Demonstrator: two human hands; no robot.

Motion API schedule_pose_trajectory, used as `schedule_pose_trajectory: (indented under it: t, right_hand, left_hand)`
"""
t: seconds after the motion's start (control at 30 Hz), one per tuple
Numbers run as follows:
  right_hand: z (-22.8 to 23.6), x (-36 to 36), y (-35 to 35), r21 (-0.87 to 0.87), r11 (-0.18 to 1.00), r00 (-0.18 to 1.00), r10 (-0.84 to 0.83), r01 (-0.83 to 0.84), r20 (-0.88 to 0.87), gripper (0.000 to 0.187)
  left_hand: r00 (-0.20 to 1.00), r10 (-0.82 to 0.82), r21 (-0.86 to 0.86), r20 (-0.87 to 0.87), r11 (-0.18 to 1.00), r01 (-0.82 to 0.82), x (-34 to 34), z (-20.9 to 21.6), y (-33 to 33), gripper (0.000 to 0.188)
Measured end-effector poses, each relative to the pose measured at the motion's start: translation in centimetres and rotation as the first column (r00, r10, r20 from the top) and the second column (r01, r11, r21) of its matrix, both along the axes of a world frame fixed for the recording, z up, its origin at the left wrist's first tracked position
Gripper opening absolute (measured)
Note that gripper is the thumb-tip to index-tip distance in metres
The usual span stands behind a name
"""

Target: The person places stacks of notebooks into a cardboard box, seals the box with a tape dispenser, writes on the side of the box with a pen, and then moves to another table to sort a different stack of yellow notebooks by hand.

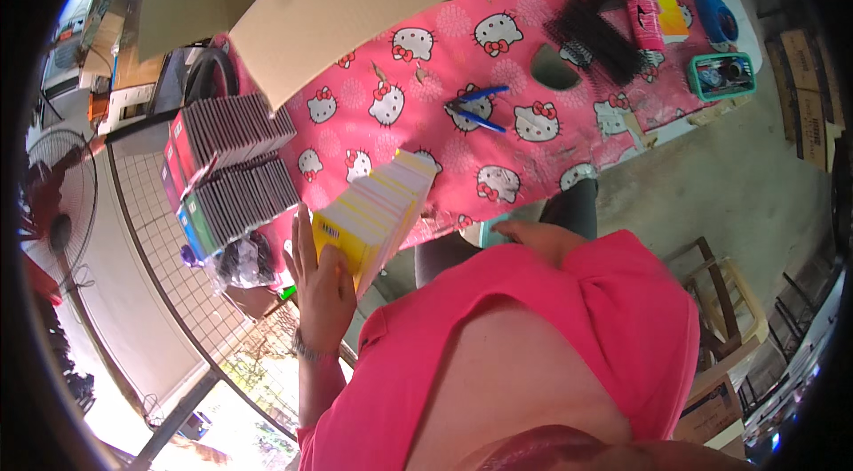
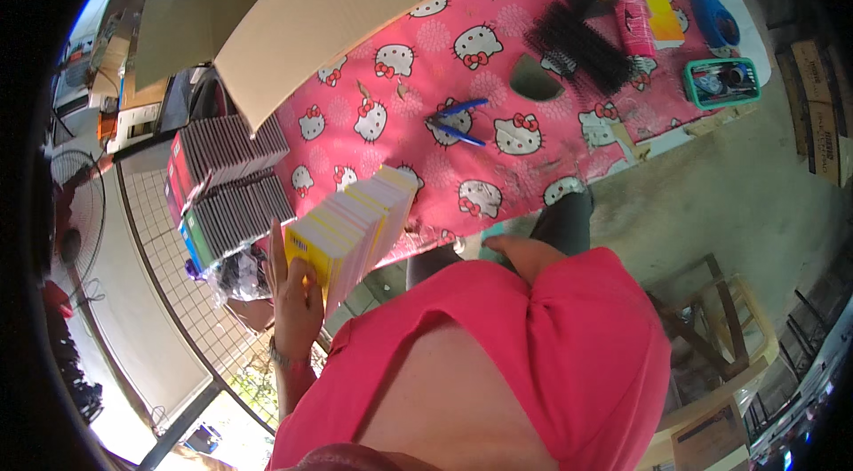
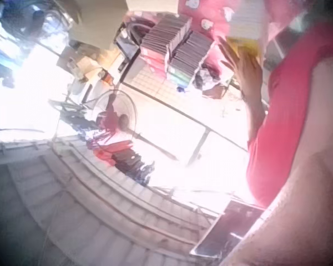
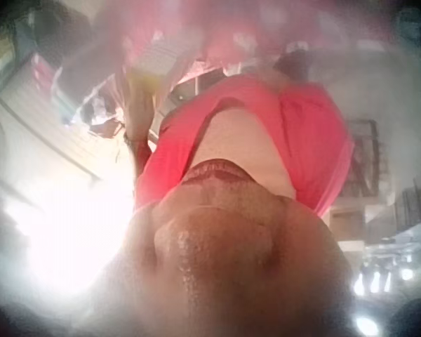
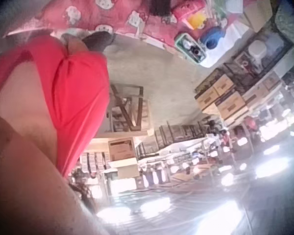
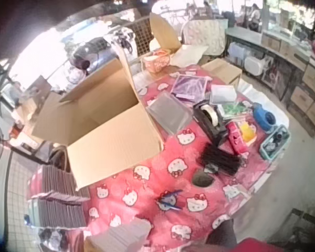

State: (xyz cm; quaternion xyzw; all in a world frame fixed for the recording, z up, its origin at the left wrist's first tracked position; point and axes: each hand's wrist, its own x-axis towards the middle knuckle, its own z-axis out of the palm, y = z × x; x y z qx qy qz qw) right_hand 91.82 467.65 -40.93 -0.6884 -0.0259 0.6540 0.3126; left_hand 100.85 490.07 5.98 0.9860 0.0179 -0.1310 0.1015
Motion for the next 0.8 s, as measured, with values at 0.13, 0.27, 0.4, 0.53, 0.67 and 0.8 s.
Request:
schedule_pose_trajectory:
  t: [0.13, 0.27, 0.4, 0.53, 0.67, 0.8]
  right_hand:
    - [0.4, 1.9, 1.1, -0.036, 0.996, 0.996, -0.083, 0.083, 0.020, 0.037]
    - [0.3, 1.9, 0.6, -0.075, 0.997, 0.999, -0.006, 0.009, 0.041, 0.037]
    - [1.2, 3.6, 1.1, 0.205, 0.839, 0.778, 0.338, -0.504, 0.530, 0.041]
    - [19.6, 6.3, -0.6, 0.534, 0.717, 0.887, 0.286, -0.449, 0.362, 0.031]
    - [20.6, 16.6, -1.9, 0.402, 0.631, 0.414, -0.139, -0.663, 0.900, 0.034]
    - [22.8, 20.0, 3.0, 0.260, 0.862, 0.425, -0.058, -0.435, 0.903, 0.089]
  left_hand:
    - [0.984, 0.049, -0.012, 0.171, 0.999, -0.047, -1.8, -1.6, -0.6, 0.010]
    - [0.892, 0.032, 0.014, 0.452, 0.999, -0.043, -3.9, -4.2, 0.5, 0.012]
    - [0.726, -0.104, 0.164, 0.680, 0.986, -0.012, -3.3, -4.7, 0.6, 0.012]
    - [0.488, -0.124, 0.183, 0.864, 0.980, -0.075, -5.4, -6.1, 0.8, 0.009]
    - [0.371, -0.151, 0.213, 0.916, 0.968, -0.130, -5.9, -5.9, -0.7, 0.017]
    - [0.510, -0.086, 0.250, 0.856, 0.932, -0.262, -8.2, -6.9, -0.8, 0.056]
